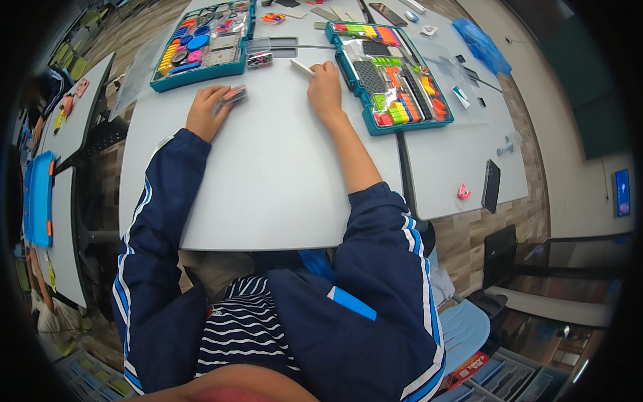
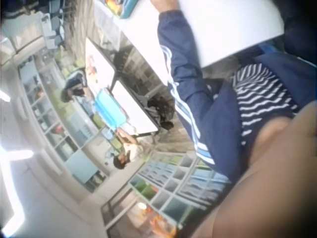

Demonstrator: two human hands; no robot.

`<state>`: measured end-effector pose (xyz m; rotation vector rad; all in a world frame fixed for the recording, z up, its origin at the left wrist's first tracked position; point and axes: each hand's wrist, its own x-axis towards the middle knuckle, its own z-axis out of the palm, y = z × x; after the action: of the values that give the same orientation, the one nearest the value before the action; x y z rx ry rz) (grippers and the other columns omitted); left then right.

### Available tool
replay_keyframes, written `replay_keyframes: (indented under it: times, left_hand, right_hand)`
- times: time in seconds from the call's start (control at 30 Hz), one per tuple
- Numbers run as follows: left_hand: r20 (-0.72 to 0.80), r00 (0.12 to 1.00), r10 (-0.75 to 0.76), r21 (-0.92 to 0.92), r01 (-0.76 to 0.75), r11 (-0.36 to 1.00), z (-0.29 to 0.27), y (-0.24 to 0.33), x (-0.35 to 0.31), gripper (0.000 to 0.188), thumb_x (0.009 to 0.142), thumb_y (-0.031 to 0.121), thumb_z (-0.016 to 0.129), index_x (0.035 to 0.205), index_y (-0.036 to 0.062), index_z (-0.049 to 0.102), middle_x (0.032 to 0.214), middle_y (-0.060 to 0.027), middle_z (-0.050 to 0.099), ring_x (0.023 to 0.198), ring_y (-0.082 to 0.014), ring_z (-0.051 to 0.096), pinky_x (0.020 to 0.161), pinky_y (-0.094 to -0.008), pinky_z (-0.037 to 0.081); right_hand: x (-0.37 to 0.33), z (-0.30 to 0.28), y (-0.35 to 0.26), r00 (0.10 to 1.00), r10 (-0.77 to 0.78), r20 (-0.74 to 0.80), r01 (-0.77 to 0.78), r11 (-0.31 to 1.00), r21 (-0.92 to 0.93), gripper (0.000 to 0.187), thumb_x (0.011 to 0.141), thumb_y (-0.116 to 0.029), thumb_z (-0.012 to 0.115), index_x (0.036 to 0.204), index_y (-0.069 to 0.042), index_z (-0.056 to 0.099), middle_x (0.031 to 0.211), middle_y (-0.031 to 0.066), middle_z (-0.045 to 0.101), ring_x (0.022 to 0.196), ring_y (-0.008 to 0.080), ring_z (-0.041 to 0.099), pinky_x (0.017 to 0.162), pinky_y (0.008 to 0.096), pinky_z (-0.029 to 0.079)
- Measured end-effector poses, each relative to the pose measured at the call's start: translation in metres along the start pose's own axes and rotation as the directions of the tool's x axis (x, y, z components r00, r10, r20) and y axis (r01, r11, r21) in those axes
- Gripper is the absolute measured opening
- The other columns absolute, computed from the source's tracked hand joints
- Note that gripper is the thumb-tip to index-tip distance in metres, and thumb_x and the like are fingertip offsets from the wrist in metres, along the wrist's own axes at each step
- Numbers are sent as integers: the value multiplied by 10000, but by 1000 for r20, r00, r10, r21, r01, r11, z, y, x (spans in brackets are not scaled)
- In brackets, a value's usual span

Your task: The person handles small electronic components and orange rubber bands at a white table, picking up a battery pack and placing it into a teal kit case. They then manipulate rubber bands and other small parts from the kit, organizing them on the table.

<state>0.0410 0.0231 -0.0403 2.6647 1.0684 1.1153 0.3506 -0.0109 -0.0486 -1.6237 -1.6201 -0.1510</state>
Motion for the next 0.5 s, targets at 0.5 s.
replay_keyframes:
  times: [0.5]
  left_hand:
    - [104, 993, 59, 23, -61, 998, 8, 3, -10, 536, 923, 161, 640, 1432, 73, 495, 1309, -111, 582, 1184, -297, 526, 978, -410, 430]
  right_hand:
    - [54, -146, 27, 991, 130, 26, -121, 804, 582, 261, 869, -269, 759, 967, -28, 740, 865, 39, 737, 782, 99, 664, 705, 263, 509]
